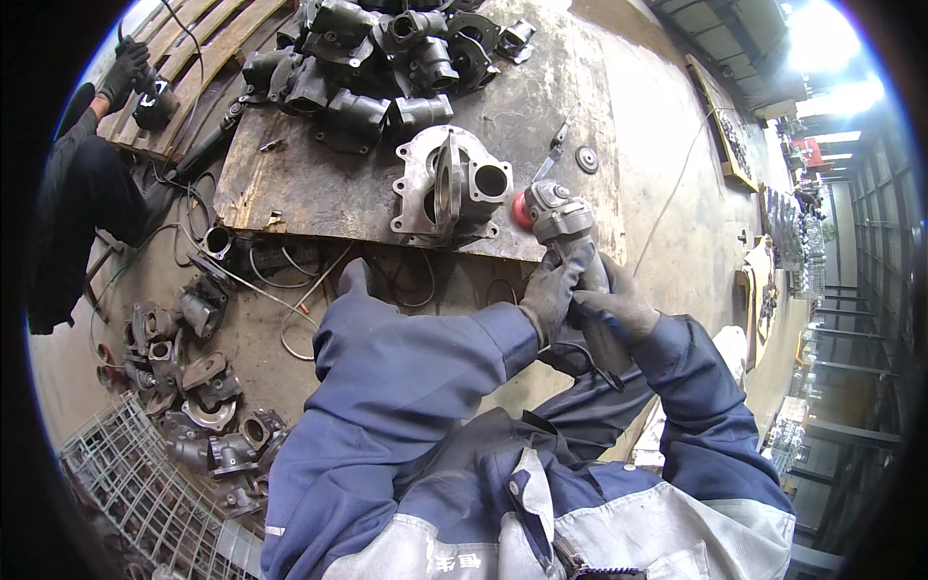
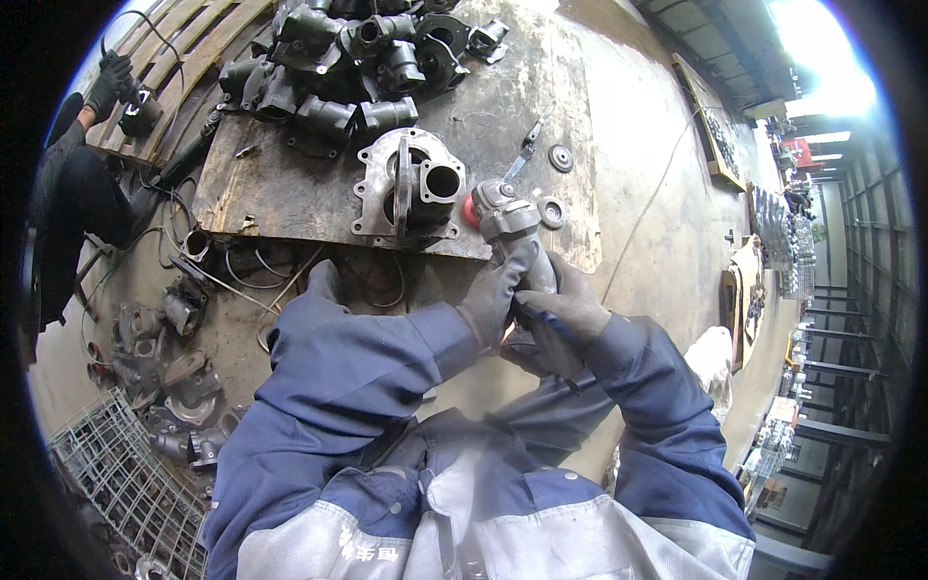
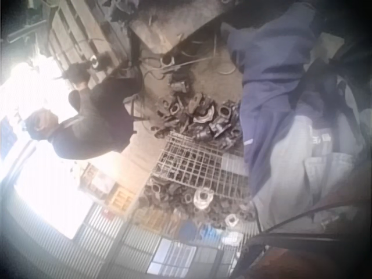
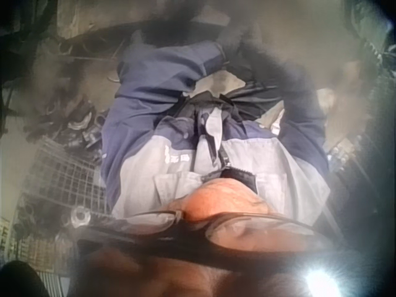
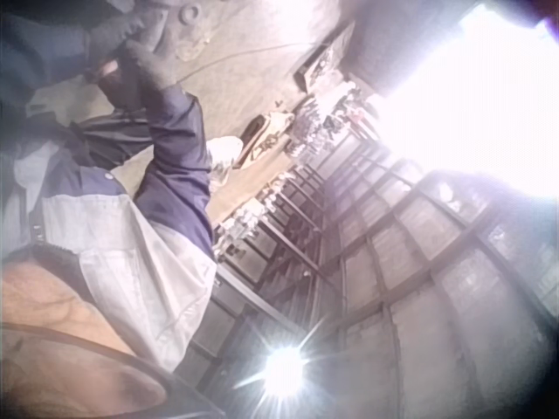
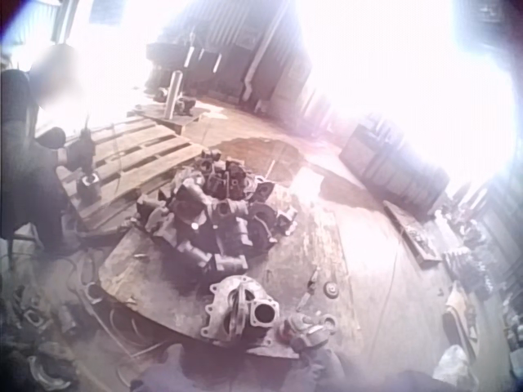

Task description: The person uses an angle grinder to smooth the surfaces of metal engine parts on a workbench. They repeatedly reposition the parts and adjust the grinder to reach different areas, then place finished pieces into a wire basket.

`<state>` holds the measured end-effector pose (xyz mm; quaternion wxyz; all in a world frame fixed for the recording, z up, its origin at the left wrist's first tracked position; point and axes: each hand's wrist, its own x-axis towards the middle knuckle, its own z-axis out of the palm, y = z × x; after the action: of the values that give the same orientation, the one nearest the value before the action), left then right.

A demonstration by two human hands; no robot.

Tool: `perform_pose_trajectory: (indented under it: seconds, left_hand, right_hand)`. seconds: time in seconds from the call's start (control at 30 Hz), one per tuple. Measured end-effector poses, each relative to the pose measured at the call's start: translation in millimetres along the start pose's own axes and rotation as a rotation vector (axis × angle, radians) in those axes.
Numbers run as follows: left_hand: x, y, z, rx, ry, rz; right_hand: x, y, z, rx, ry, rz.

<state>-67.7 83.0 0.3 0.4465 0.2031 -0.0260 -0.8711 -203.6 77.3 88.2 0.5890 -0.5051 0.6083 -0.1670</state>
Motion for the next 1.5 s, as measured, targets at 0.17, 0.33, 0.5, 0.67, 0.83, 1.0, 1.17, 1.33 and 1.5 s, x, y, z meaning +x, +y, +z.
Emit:
perform_pose_trajectory:
  seconds: [0.17,0.33,0.5,0.67,0.83,1.0,1.17,1.33,1.5]
  left_hand:
    - [-2,-1,-4,0.005,0.018,0.032]
    - [-3,-3,-7,0.060,0.049,0.051]
    - [-8,-3,-3,-0.005,0.073,0.009]
    - [-26,-5,0,0.083,0.065,-0.021]
    - [-21,-12,2,0.178,0.033,0.034]
    - [-4,-14,-3,0.071,0.079,0.110]
    - [-2,-8,-10,0.037,0.127,0.072]
    - [-2,2,-4,0.166,0.113,0.157]
    - [19,23,3,0.156,0.142,0.167]
  right_hand:
    - [3,0,5,0.032,0.002,0.005]
    - [2,6,7,0.088,-0.057,-0.001]
    - [2,11,7,0.049,-0.070,-0.042]
    - [-9,9,1,0.000,-0.104,-0.018]
    - [-23,12,4,0.098,-0.026,-0.041]
    - [-4,12,6,0.078,-0.051,-0.068]
    - [9,12,3,-0.028,-0.065,-0.075]
    - [17,5,3,-0.021,-0.021,-0.078]
    - [36,-11,2,-0.005,0.006,-0.081]
